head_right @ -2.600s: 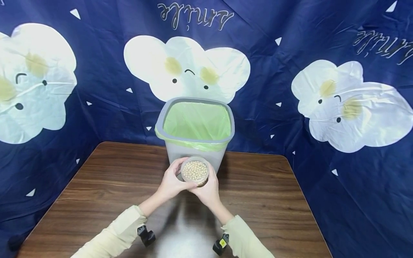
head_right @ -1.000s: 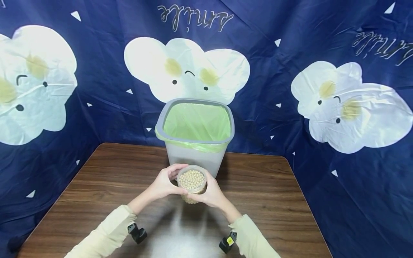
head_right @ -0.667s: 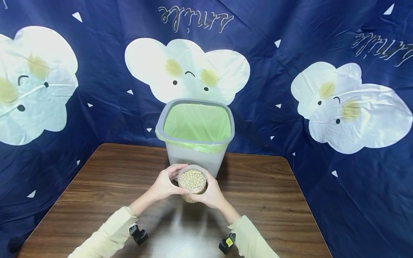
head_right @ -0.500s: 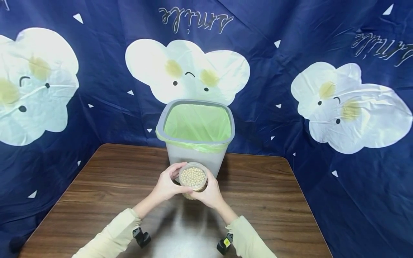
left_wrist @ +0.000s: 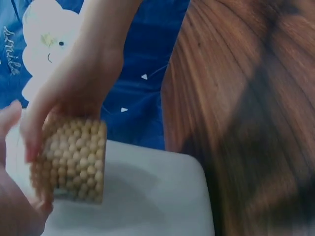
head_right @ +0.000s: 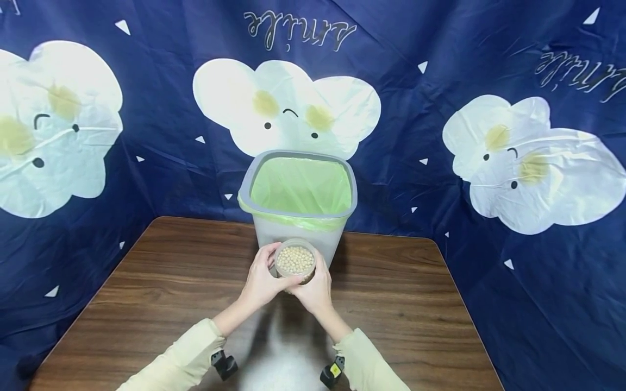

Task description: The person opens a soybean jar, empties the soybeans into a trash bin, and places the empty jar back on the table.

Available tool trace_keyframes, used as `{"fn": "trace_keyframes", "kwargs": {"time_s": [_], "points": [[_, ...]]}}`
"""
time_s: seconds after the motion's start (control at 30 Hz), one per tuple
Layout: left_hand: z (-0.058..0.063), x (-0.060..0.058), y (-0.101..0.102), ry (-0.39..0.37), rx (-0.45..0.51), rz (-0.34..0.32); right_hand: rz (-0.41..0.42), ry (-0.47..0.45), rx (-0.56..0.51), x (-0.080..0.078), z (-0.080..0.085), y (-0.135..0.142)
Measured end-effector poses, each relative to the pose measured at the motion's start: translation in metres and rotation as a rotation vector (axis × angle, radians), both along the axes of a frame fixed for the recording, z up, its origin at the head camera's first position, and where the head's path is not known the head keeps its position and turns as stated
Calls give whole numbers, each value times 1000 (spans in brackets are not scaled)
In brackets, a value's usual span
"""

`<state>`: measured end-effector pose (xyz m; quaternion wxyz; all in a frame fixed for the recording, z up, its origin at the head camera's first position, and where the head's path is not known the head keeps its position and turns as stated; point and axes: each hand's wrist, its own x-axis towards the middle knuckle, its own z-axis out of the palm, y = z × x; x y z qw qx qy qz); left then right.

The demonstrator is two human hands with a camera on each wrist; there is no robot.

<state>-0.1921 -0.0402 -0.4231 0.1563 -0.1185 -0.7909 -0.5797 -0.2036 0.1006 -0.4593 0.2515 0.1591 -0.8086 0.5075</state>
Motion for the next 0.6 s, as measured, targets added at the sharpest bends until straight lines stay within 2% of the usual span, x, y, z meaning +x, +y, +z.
{"fn": "trace_keyframes", "kwargs": {"time_s": [0.1, 0.2, 0.33, 0.47, 0.6], "points": [[4, -4, -10, -17, 74, -153, 52, -70, -34, 2, 3, 6], [9, -11, -23, -65, 147, -295, 145, -142, -75, 7, 14, 12], [12, -18, -36, -125, 143, -446, 300, -154, -48, 18, 37, 18], [13, -17, -40, -170, 82, -547, 427, -151, 13, 26, 50, 20], [12, -14, -40, -169, 46, -571, 466, -148, 26, 22, 40, 22]]}}
